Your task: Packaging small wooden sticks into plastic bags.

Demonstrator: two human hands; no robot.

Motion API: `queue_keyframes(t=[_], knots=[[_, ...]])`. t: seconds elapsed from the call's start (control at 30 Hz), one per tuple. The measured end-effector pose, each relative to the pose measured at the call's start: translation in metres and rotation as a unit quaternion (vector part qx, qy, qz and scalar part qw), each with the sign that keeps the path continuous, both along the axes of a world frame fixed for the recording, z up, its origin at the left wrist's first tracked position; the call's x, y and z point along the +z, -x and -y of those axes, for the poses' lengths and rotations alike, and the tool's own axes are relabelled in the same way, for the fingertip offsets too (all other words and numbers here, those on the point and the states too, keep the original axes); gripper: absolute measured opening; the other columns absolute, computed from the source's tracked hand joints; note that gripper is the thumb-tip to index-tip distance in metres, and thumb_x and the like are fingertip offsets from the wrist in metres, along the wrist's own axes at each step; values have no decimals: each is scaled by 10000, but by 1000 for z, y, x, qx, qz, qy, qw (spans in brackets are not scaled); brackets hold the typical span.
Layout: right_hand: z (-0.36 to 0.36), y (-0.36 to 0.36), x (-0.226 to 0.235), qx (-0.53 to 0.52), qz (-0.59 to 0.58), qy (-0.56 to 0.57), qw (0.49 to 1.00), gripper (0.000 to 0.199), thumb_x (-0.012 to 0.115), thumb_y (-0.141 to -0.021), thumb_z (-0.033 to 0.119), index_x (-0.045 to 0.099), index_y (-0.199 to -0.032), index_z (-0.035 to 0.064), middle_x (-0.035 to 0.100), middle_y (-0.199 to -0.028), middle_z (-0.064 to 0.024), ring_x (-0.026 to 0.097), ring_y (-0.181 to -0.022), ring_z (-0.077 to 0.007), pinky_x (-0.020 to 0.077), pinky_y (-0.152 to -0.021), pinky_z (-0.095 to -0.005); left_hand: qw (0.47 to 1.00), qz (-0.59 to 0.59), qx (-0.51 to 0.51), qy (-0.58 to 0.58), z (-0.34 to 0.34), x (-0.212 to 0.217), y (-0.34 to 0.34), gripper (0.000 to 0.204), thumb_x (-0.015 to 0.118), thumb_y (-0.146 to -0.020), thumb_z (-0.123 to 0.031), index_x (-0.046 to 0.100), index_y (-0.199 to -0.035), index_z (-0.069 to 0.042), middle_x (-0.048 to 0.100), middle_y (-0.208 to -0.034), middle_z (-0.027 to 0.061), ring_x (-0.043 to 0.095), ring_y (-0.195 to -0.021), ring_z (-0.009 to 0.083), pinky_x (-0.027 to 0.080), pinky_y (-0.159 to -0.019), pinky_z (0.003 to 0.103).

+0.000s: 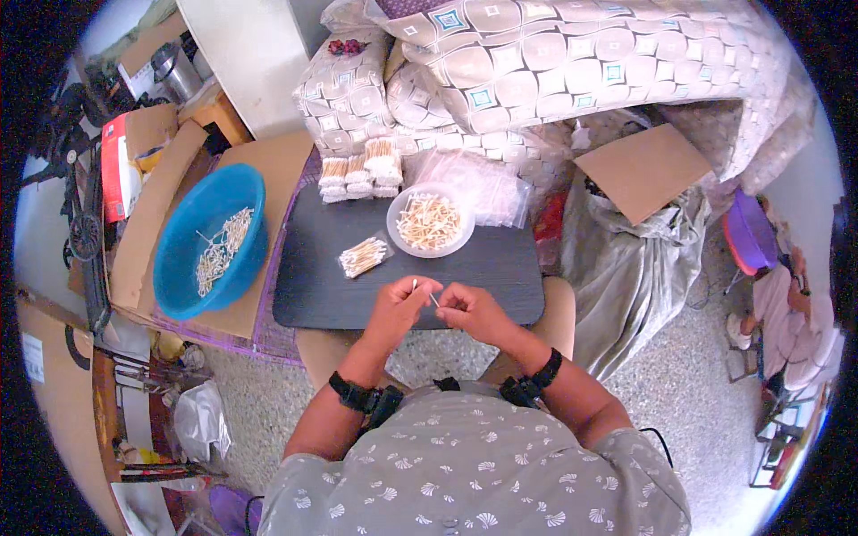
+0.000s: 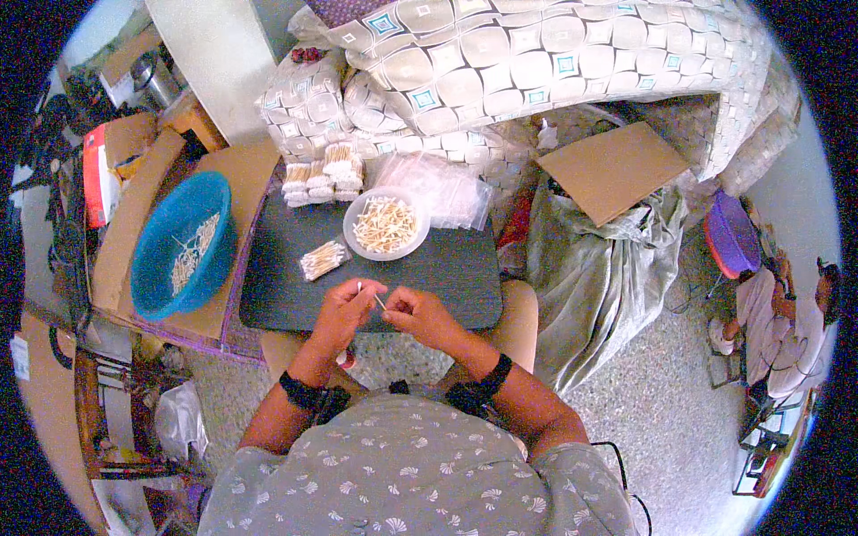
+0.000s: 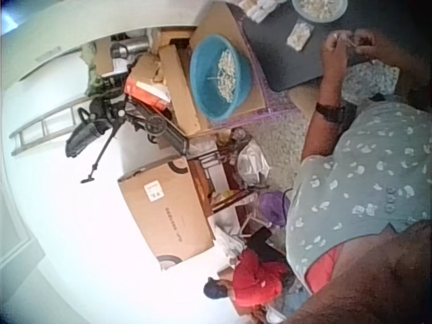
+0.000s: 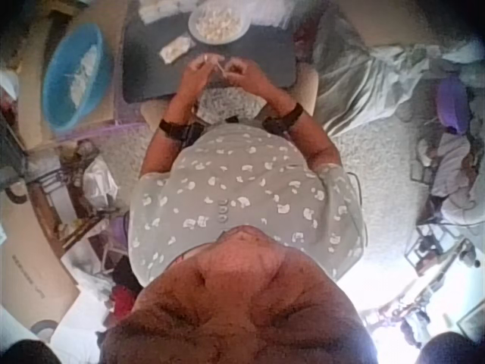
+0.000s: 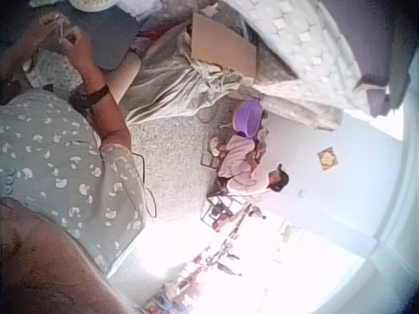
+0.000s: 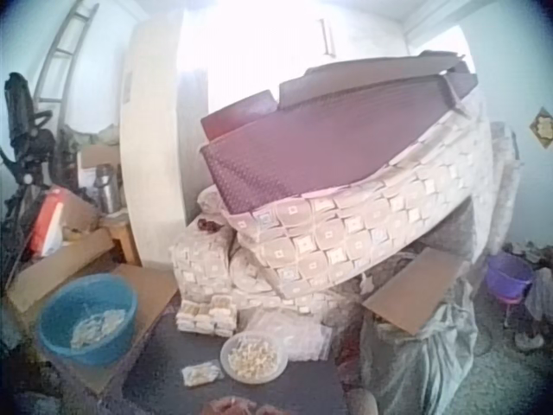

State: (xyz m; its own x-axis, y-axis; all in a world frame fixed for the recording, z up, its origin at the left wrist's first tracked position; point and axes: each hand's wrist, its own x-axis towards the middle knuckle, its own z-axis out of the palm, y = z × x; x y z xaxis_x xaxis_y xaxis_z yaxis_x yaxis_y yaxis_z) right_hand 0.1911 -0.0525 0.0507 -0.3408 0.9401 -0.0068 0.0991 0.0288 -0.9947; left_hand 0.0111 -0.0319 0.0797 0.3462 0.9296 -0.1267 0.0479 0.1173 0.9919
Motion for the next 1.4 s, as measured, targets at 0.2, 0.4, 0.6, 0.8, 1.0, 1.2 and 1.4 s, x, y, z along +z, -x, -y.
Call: queue_keyframes(t=[0.2, 0.4, 0.6, 0.8, 1.0, 1.2, 1.4], knots=[[0, 0, 0, -2, 0, -8, 1000, 117, 611, -873, 156, 578, -901, 47, 570, -725, 7, 524, -646, -80, 454, -578, -256, 999, 12, 34, 3, -1, -7, -1, 215, 537, -930, -261, 651, -977, -85, 539, -708, -49, 415, -548, 30, 318, -477, 192], [-1, -1, -1, -15, -15, 9, 1000, 190, 552, -914, 208, 606, -924, 26, 597, -735, -14, 553, -644, -102, 476, -588, -270, 998, 39, 54, -15, 0, -5, -2, 180, 565, -917, -209, 660, -974, -66, 562, -694, -50, 378, -496, -4, 274, -424, 174], [0, -1, -5, -16, -16, 3, 1000, 159, 575, -901, 182, 599, -900, 25, 593, -723, -15, 552, -637, -96, 476, -584, -267, 999, -16, 35, -8, 0, -1, 0, 208, 535, -928, -250, 655, -977, -87, 566, -731, -42, 421, -555, 29, 330, -482, 190], [-1, 1, -5, -27, -9, -1, 1000, 119, 608, -878, 159, 583, -882, 42, 560, -680, 3, 511, -593, -79, 440, -533, -253, 1000, 4, 10, -10, -1, -4, 0, 204, 555, -921, -257, 646, -987, -87, 573, -745, -43, 417, -552, 21, 326, -478, 185], [-1, 0, -8, -28, -17, 3, 999, 125, 605, -879, 164, 595, -901, 41, 563, -678, 3, 510, -586, -80, 437, -526, -254, 999, 25, 13, -39, 0, -6, -1, 202, 560, -917, -262, 647, -985, -93, 571, -747, -48, 414, -550, 20, 323, -476, 185], [-2, -3, -4, -27, -44, 19, 998, 168, 599, -884, 191, 614, -957, 41, 589, -723, -1, 537, -607, -86, 468, -552, -257, 999, -16, 45, 5, 0, 7, -2, 182, 577, -916, -196, 659, -961, -39, 582, -744, -31, 483, -661, 34, 372, -566, 191], [-2, -1, -2, -28, -22, 10, 999, 160, 614, -872, 186, 605, -927, 37, 591, -731, 3, 540, -610, -85, 469, -553, -256, 999, 1, 26, -42, -1, -4, 0, 184, 570, -910, -247, 651, -987, -102, 574, -749, -52, 413, -545, 20, 314, -466, 189]])
